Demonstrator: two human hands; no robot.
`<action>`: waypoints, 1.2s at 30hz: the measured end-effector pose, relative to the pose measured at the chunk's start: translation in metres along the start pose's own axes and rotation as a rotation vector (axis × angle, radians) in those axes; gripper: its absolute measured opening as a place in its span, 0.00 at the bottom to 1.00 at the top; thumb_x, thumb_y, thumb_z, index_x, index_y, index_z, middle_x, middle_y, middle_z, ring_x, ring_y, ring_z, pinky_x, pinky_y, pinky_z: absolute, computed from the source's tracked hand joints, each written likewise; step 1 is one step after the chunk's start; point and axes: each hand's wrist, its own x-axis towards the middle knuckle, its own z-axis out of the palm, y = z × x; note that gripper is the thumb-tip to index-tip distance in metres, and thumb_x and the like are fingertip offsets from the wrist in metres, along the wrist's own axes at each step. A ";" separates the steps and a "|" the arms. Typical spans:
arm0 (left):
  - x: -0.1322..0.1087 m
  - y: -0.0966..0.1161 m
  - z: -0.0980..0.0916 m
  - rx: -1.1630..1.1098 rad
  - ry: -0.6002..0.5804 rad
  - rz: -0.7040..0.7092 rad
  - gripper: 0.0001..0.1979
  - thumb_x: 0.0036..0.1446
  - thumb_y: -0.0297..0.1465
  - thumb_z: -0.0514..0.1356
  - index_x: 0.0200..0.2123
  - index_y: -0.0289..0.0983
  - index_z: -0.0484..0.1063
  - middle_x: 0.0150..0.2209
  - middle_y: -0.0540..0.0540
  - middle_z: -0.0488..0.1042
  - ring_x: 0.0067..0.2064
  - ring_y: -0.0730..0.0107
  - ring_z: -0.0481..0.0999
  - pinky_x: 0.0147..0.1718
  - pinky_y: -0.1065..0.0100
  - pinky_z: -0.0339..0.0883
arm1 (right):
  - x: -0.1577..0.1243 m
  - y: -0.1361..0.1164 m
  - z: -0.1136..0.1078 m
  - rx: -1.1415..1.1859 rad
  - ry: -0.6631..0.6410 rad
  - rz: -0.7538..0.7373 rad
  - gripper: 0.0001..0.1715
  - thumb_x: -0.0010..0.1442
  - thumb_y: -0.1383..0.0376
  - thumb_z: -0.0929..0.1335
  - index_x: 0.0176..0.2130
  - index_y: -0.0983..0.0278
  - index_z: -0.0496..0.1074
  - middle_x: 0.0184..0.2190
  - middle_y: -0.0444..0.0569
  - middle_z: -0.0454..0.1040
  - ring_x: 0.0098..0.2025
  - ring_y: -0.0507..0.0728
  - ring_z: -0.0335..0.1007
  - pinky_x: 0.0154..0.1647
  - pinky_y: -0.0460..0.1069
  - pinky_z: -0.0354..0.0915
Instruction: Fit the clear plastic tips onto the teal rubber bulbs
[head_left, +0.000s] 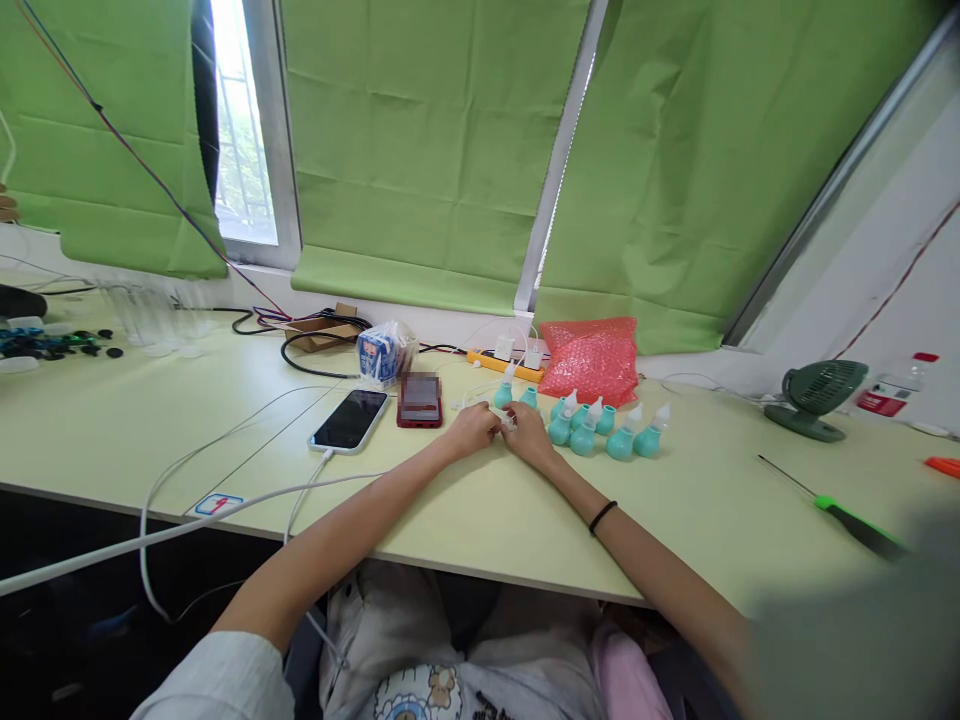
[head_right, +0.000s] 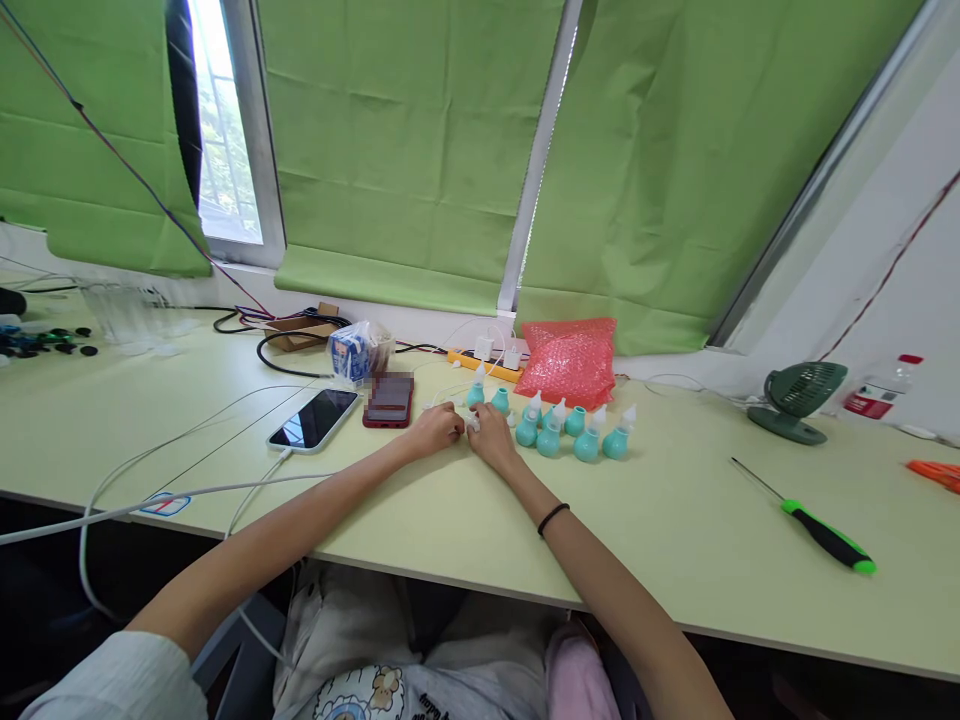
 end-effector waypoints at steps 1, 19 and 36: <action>0.001 -0.002 0.000 -0.031 0.012 -0.013 0.13 0.56 0.32 0.51 0.43 0.34 0.63 0.44 0.43 0.65 0.42 0.67 0.67 0.39 0.60 0.64 | -0.001 -0.002 -0.002 0.022 0.027 0.011 0.14 0.45 0.70 0.63 0.36 0.66 0.66 0.31 0.50 0.67 0.33 0.56 0.63 0.38 0.52 0.60; 0.004 -0.007 -0.011 -0.606 -0.003 -0.158 0.11 0.55 0.31 0.52 0.39 0.31 0.65 0.37 0.45 0.68 0.36 0.71 0.70 0.33 0.65 0.67 | -0.019 -0.014 -0.020 0.669 0.026 0.196 0.16 0.36 0.66 0.69 0.29 0.66 0.64 0.28 0.48 0.72 0.30 0.54 0.70 0.32 0.50 0.67; 0.005 -0.009 -0.013 -0.454 0.060 -0.056 0.10 0.54 0.32 0.54 0.34 0.30 0.68 0.33 0.47 0.70 0.34 0.70 0.70 0.34 0.65 0.66 | -0.016 -0.015 -0.022 0.749 0.057 0.315 0.15 0.32 0.66 0.72 0.25 0.66 0.68 0.27 0.48 0.73 0.29 0.54 0.69 0.35 0.51 0.66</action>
